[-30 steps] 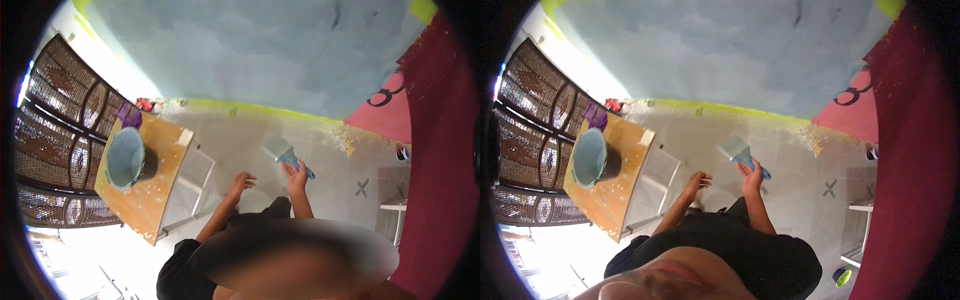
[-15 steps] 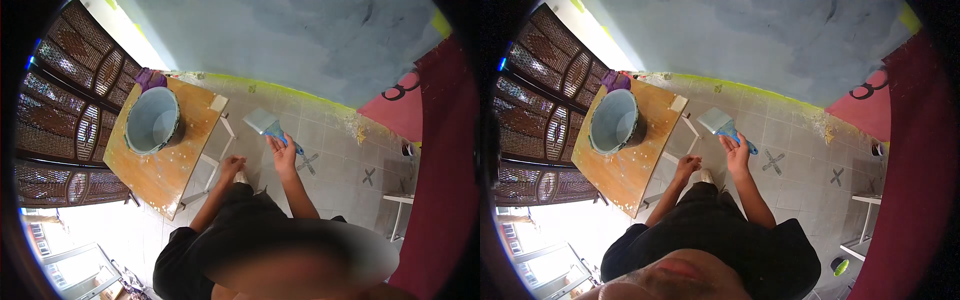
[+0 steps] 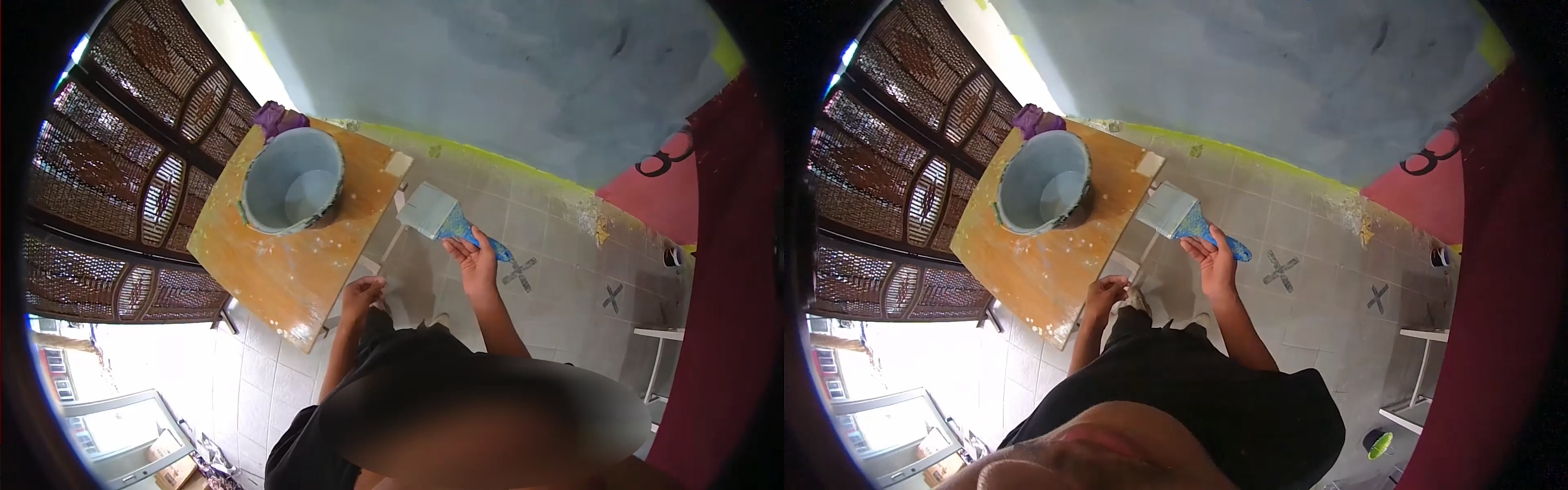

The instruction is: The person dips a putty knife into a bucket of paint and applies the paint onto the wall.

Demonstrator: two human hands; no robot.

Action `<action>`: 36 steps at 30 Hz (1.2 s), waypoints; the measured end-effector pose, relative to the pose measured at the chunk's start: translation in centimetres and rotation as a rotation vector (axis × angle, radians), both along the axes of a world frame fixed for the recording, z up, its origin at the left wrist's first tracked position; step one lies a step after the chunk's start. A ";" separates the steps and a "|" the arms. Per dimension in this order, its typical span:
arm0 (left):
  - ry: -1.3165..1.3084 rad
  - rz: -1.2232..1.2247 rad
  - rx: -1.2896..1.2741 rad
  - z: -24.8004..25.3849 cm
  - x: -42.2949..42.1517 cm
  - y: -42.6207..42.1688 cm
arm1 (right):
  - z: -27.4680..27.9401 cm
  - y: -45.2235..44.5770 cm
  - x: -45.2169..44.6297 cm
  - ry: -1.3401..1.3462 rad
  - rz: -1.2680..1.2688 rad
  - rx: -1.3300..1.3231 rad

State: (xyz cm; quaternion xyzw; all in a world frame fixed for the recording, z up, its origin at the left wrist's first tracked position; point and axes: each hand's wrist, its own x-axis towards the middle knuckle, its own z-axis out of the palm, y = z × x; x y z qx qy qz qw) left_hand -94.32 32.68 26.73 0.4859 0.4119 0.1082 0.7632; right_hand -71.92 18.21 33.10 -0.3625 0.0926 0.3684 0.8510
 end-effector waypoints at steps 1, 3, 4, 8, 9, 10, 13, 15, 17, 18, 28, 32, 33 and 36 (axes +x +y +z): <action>-0.039 -0.046 0.022 -0.8 -0.2 1.2 | 0.7 1.1 -0.6 -0.029 -0.006 -0.006; -0.096 -0.132 0.083 -0.6 -0.1 3.4 | 2.1 3.8 -1.8 -0.083 -0.013 0.005; -0.103 -0.166 0.093 -0.1 -0.3 4.3 | 2.5 5.1 -2.7 -0.103 -0.014 0.006; -0.106 -0.246 0.171 0.5 -0.7 9.4 | 4.1 10.9 -5.3 -0.295 -0.029 -0.028; -0.131 -0.225 0.169 0.4 -0.8 10.4 | 4.4 12.5 -5.9 -0.355 -0.025 -0.039; -0.156 -0.207 0.165 0.2 -0.8 11.3 | 4.7 13.8 -6.4 -0.415 -0.022 -0.052; -0.148 -0.168 0.168 0.6 -1.1 13.3 | 6.2 17.9 -8.2 -0.583 -0.012 -0.123; -0.146 -0.145 0.161 0.6 -1.2 14.4 | 6.5 20.6 -8.4 -0.701 0.077 -0.197; -0.108 -0.085 0.053 0.7 -1.3 15.4 | 7.1 22.8 -8.5 -0.812 0.162 -0.301; -0.091 -0.054 -0.001 0.9 -1.2 15.8 | 7.0 24.1 -8.1 -0.904 0.199 -0.386; -0.259 -0.056 -0.117 2.1 -1.0 17.3 | 5.4 33.2 -7.3 -1.280 0.182 -0.654; -0.296 -0.015 -0.151 2.0 -1.2 17.1 | 4.1 32.6 -7.8 -1.092 0.279 -0.615; -0.299 -0.009 -0.156 2.0 -1.1 17.2 | 4.0 32.7 -7.6 -1.065 0.290 -0.587; -0.311 0.004 -0.125 1.9 -1.0 17.0 | 4.0 32.8 -7.1 -1.099 0.366 -0.594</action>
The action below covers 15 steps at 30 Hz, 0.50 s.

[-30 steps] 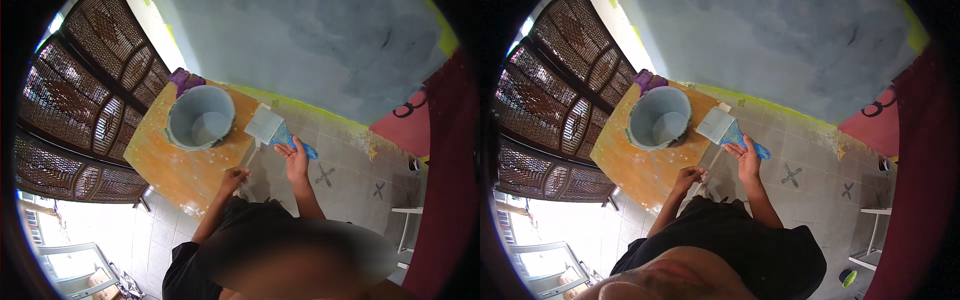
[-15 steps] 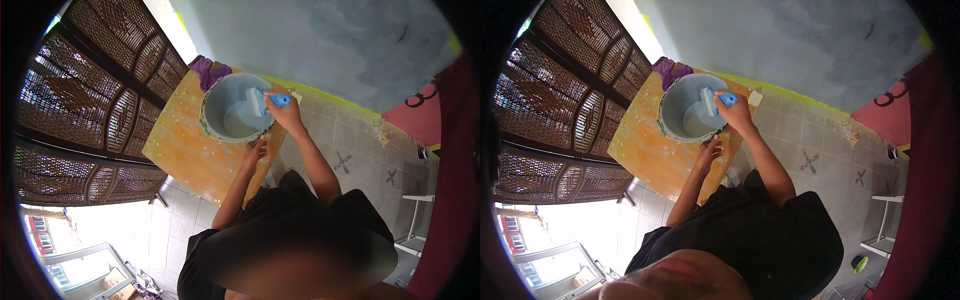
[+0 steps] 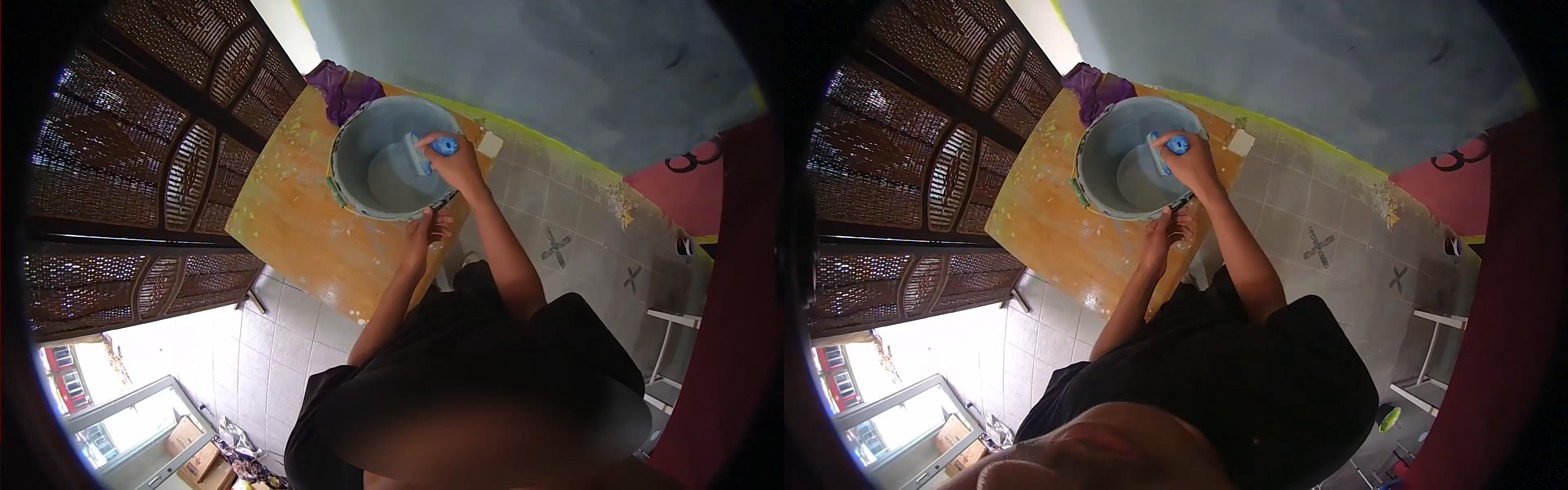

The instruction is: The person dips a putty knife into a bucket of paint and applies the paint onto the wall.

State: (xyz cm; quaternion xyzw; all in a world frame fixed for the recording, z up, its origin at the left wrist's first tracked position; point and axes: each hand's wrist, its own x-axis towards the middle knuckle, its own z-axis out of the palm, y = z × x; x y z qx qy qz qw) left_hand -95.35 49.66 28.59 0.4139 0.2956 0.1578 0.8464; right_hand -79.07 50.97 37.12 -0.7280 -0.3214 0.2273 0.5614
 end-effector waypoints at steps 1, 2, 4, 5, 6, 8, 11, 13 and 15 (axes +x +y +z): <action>-0.005 0.006 0.020 0.0 0.0 0.0 | 0.0 0.0 0.0 0.004 -0.006 -0.003; 0.015 0.008 0.025 0.0 0.0 -0.1 | 0.1 0.1 0.0 0.005 -0.011 -0.004; 0.047 0.016 0.038 0.3 0.1 -0.3 | 0.0 0.4 0.0 -0.014 -0.018 0.025; 0.048 0.010 0.038 0.2 0.1 -0.2 | -0.3 0.5 -0.1 -0.033 -0.020 0.055; 0.049 0.004 0.035 0.1 0.0 -0.1 | 0.0 0.4 -0.3 -0.053 -0.022 0.082; 0.050 -0.007 0.030 -0.1 -0.2 -0.2 | 0.6 -0.2 -0.6 0.014 0.025 0.052; 0.063 -0.020 0.044 -0.1 -0.2 -0.2 | 1.0 -0.7 -1.0 0.021 0.051 0.020; 0.089 -0.018 0.068 0.1 -0.2 -0.1 | 1.0 -0.5 -0.8 -0.076 0.075 0.030; 0.082 -0.003 0.072 0.4 -0.1 -0.1 | 1.3 -0.4 -0.7 -0.074 0.064 -0.012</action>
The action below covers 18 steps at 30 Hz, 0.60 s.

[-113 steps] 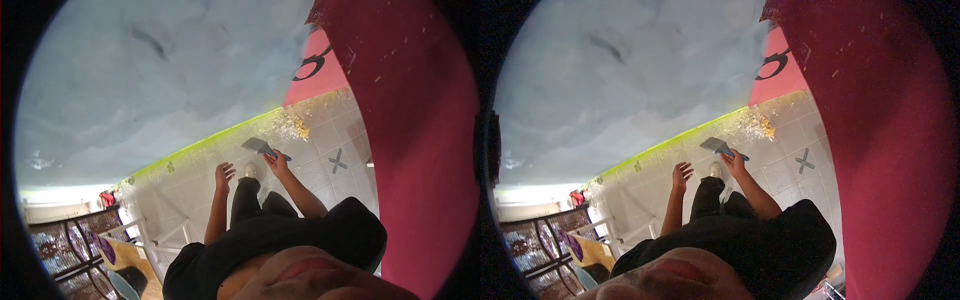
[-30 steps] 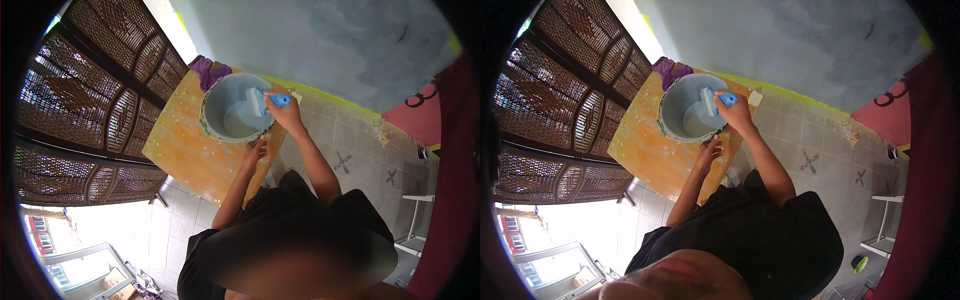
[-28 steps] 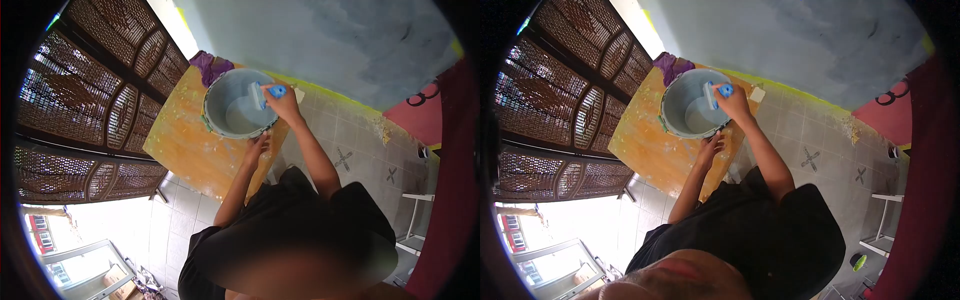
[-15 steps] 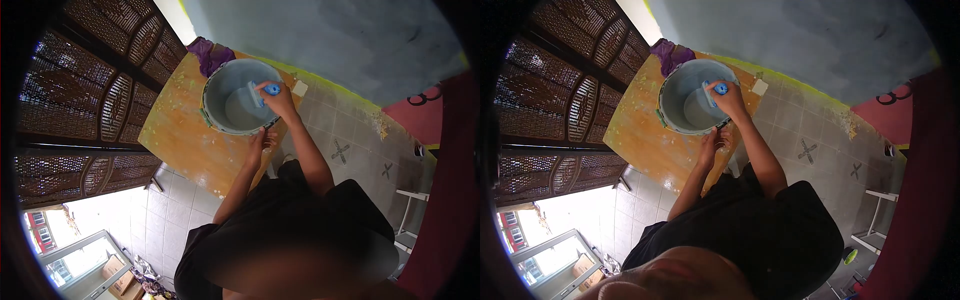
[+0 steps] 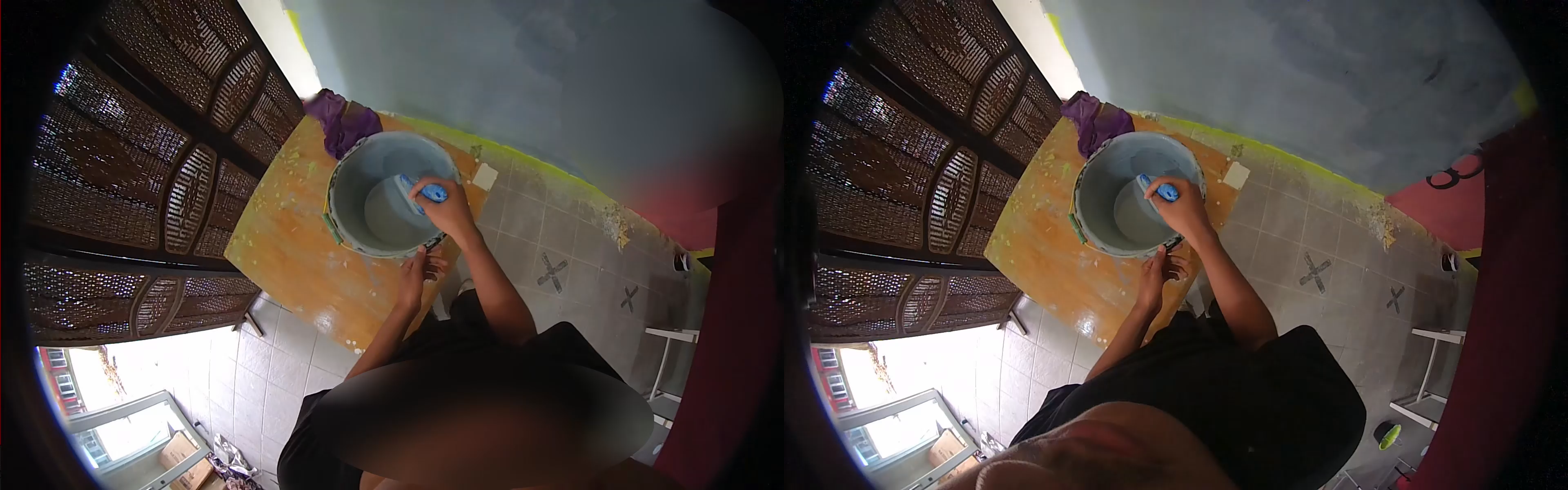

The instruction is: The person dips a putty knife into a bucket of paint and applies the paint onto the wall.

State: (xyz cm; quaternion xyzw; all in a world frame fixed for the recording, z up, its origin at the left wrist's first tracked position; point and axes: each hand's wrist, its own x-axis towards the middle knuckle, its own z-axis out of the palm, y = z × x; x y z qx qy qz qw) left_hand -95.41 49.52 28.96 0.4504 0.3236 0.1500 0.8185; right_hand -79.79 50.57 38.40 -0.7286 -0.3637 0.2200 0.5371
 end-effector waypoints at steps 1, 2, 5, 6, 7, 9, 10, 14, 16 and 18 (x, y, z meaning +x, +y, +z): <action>0.002 0.008 -0.004 0.1 0.0 -0.2 | 0.0 0.0 -0.1 0.006 -0.005 -0.027; 0.004 0.010 0.000 0.0 0.0 -0.3 | -0.3 0.1 -0.1 -0.030 -0.005 -0.028; 0.003 0.021 0.004 -0.1 0.0 -0.4 | -2.2 1.3 0.5 -0.109 -0.007 -0.044; -0.004 0.028 0.002 0.1 0.1 -0.6 | -2.7 1.8 0.6 -0.120 -0.009 -0.057; -0.012 0.035 0.002 0.2 0.2 -0.6 | -3.1 2.3 0.7 -0.132 -0.013 -0.068; -0.002 0.043 0.008 0.1 0.4 -0.7 | -3.8 3.1 0.8 -0.152 -0.028 -0.085; 0.005 0.049 0.008 0.0 0.3 -0.8 | -4.2 3.4 0.8 -0.161 -0.033 -0.097; -0.007 0.041 0.024 -0.1 0.2 -0.7 | -6.2 4.7 1.6 -0.142 -0.025 -0.184; 0.004 0.034 0.012 0.3 0.2 -0.6 | -6.9 5.2 2.2 -0.129 -0.013 -0.265; 0.004 0.032 0.009 0.0 0.1 -0.6 | -7.8 5.3 2.4 -0.127 0.005 -0.264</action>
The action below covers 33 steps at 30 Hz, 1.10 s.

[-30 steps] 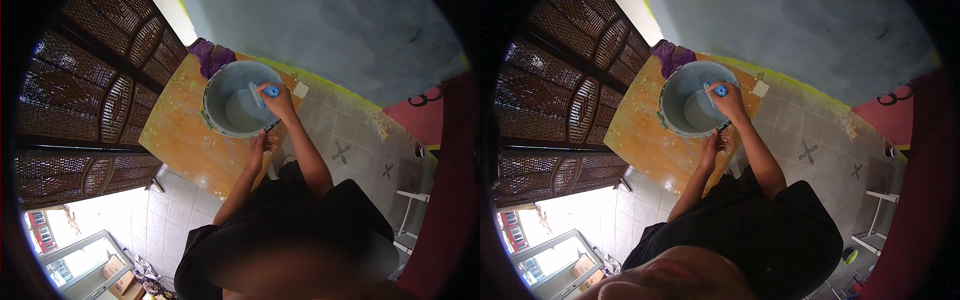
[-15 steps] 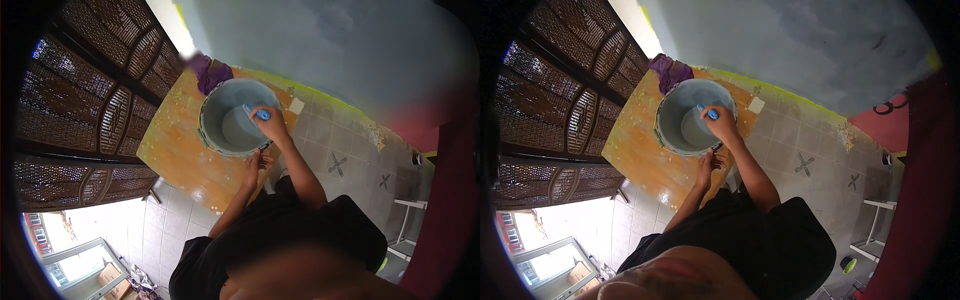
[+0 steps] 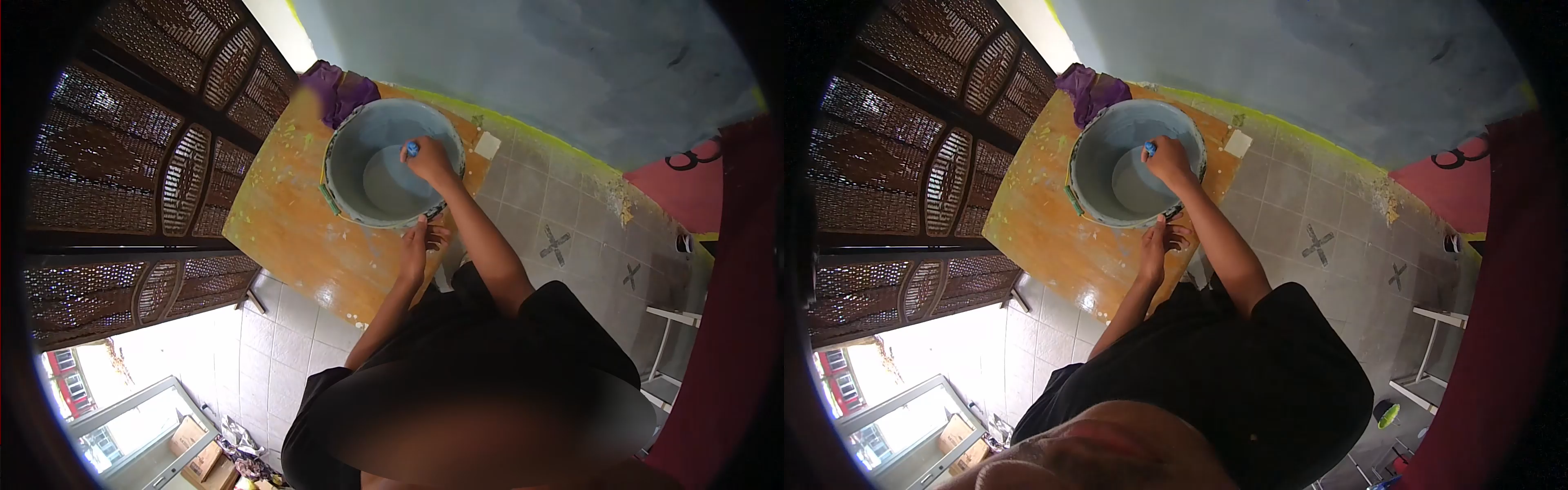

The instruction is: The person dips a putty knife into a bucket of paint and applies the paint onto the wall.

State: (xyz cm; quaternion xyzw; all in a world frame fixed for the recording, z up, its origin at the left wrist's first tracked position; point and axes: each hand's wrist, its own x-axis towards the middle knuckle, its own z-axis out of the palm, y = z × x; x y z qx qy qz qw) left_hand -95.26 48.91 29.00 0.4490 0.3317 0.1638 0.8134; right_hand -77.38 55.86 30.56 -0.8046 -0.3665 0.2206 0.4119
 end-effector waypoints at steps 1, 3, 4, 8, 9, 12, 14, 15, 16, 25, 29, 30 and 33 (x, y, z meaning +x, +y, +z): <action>-0.003 -0.001 0.001 -0.1 0.1 0.1 | -0.5 0.2 0.2 -0.001 0.009 0.002; -0.007 -0.004 0.004 -0.3 0.1 0.2 | -1.3 0.7 0.5 0.042 -0.004 -0.011; -0.006 -0.007 0.003 -0.3 0.0 0.2 | -1.6 0.8 0.5 0.066 -0.012 -0.020; 0.001 -0.024 0.010 -0.2 -0.2 0.2 | -1.8 0.9 0.3 0.088 -0.004 -0.074; 0.003 -0.031 0.011 -0.3 -0.2 0.3 | -2.1 1.1 0.4 0.091 -0.012 -0.068; -0.005 -0.037 0.013 -0.5 -0.3 0.4 | -2.4 0.7 0.7 0.099 0.049 -0.008; -0.009 -0.034 0.013 -0.6 -0.2 0.4 | -1.6 0.7 0.6 0.087 0.065 -0.004; -0.007 -0.031 0.011 -0.5 -0.2 0.4 | -1.7 0.8 0.4 0.072 0.047 -0.030; -0.006 -0.028 0.010 -0.4 -0.2 0.4 | -1.6 0.9 0.2 0.057 0.029 -0.055; -0.003 -0.006 0.014 -0.5 0.0 0.2 | -2.9 1.0 0.3 0.062 0.067 -0.087; -0.009 -0.012 0.025 -0.4 -0.1 0.3 | -2.9 1.4 0.9 0.099 0.019 -0.068; -0.008 -0.010 0.030 -0.4 0.0 0.3 | -2.3 1.1 1.1 0.077 0.019 -0.026; 0.002 -0.001 0.022 -0.2 -0.2 0.1 | 1.8 -0.9 1.1 0.073 0.034 0.076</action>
